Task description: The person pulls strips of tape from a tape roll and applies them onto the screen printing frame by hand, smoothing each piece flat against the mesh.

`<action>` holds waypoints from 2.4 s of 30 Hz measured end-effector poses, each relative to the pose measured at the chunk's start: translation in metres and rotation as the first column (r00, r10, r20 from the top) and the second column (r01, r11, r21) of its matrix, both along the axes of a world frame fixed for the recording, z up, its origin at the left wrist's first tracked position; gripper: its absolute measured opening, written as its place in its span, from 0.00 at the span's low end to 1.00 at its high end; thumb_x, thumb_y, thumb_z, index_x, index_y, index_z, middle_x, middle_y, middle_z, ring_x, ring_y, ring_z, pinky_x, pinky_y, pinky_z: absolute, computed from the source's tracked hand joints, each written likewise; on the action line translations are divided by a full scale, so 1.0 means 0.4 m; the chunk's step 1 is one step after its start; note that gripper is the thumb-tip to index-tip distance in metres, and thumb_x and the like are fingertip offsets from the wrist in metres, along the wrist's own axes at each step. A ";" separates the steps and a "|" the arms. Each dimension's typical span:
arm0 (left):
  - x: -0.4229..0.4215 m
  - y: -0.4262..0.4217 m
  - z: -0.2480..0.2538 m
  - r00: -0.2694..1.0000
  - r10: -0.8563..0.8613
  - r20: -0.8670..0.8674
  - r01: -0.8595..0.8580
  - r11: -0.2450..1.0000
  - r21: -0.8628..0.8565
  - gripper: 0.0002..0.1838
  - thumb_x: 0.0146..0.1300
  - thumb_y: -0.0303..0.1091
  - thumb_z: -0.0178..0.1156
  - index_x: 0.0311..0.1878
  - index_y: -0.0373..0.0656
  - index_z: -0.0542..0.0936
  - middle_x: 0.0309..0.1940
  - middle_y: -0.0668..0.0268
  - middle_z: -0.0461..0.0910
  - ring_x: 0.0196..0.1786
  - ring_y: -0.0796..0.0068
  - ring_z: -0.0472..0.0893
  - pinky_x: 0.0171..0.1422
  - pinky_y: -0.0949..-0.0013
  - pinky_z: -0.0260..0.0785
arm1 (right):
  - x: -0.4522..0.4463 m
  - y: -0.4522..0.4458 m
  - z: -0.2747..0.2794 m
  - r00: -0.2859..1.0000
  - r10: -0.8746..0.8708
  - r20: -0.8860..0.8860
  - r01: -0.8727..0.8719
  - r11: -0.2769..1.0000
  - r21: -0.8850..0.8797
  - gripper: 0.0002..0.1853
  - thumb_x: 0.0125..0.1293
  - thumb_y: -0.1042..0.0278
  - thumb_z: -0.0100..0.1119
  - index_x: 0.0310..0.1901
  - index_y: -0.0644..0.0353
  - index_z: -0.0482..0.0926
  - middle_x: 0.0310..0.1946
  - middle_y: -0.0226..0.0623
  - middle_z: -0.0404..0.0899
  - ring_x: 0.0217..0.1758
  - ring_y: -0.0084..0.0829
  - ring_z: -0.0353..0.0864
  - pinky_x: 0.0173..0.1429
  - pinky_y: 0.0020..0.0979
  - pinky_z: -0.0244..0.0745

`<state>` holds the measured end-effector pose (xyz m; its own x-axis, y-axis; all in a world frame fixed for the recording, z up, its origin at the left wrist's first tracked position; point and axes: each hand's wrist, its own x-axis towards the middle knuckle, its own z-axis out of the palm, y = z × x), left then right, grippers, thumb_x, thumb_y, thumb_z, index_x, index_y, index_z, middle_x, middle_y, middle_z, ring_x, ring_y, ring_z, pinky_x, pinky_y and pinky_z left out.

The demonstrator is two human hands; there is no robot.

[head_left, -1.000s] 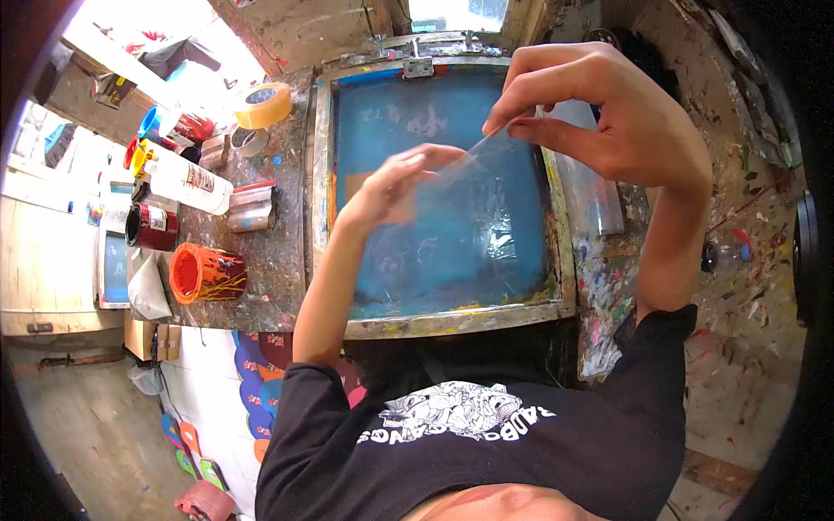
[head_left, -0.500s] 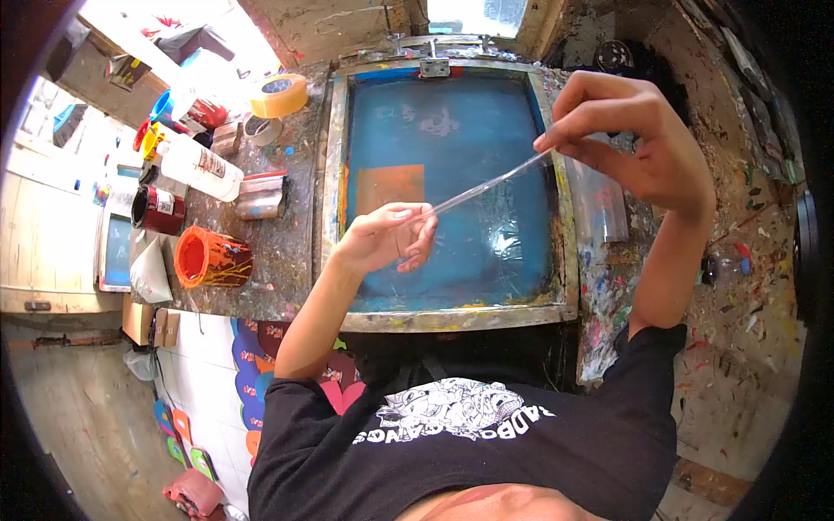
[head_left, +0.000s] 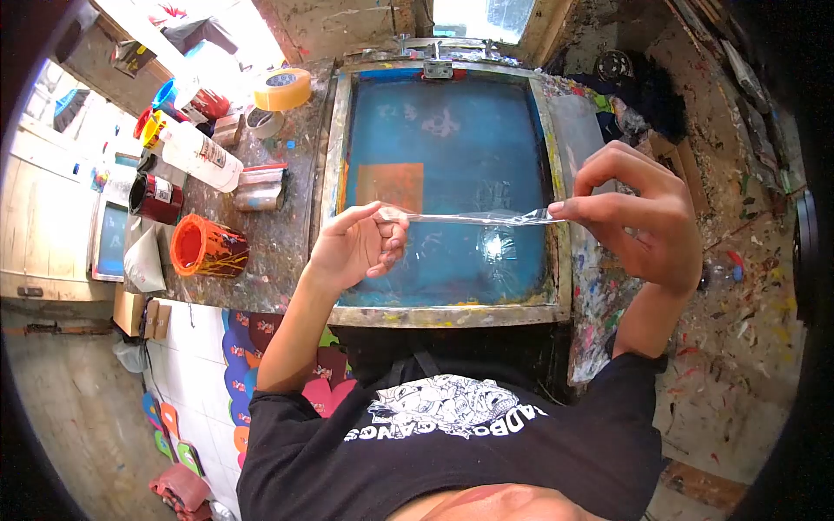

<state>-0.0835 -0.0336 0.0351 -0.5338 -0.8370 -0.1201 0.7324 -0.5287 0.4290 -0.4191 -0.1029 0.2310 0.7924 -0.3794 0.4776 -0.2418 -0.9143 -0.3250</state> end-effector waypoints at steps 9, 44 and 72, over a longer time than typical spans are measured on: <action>-0.017 0.012 0.040 0.991 0.108 0.075 -0.109 0.994 0.005 0.30 0.80 0.49 0.43 0.62 0.28 0.75 0.39 0.53 0.83 0.34 0.64 0.81 0.28 0.69 0.76 | -0.015 0.045 0.006 1.000 0.010 -0.007 -0.010 0.996 -0.091 0.17 0.47 0.75 0.72 0.41 0.49 0.91 0.33 0.31 0.80 0.34 0.36 0.81 0.37 0.35 0.76; 0.025 0.120 0.051 0.517 0.593 0.618 -0.420 0.804 -0.420 0.06 0.71 0.26 0.67 0.47 0.34 0.84 0.42 0.51 0.90 0.42 0.67 0.89 0.55 0.64 0.81 | -0.084 0.156 -0.214 0.958 -0.250 0.140 0.216 0.951 0.222 0.18 0.54 0.84 0.72 0.47 0.57 0.91 0.35 0.37 0.82 0.38 0.34 0.84 0.41 0.31 0.78; -0.008 0.093 0.111 0.109 0.765 0.635 -0.316 0.632 -0.707 0.06 0.71 0.23 0.66 0.47 0.30 0.85 0.38 0.56 0.90 0.37 0.77 0.85 0.48 0.74 0.78 | -0.060 0.238 -0.434 0.828 -0.561 0.007 0.285 0.432 0.856 0.05 0.67 0.75 0.70 0.43 0.65 0.88 0.37 0.35 0.88 0.40 0.24 0.86 0.46 0.26 0.78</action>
<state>-0.0868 0.0038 0.0795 0.3196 -0.9226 0.2159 -0.1579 0.1728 0.9722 -0.4431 -0.0077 0.0575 0.3170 -0.9457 -0.0716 -0.3038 -0.0297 -0.9523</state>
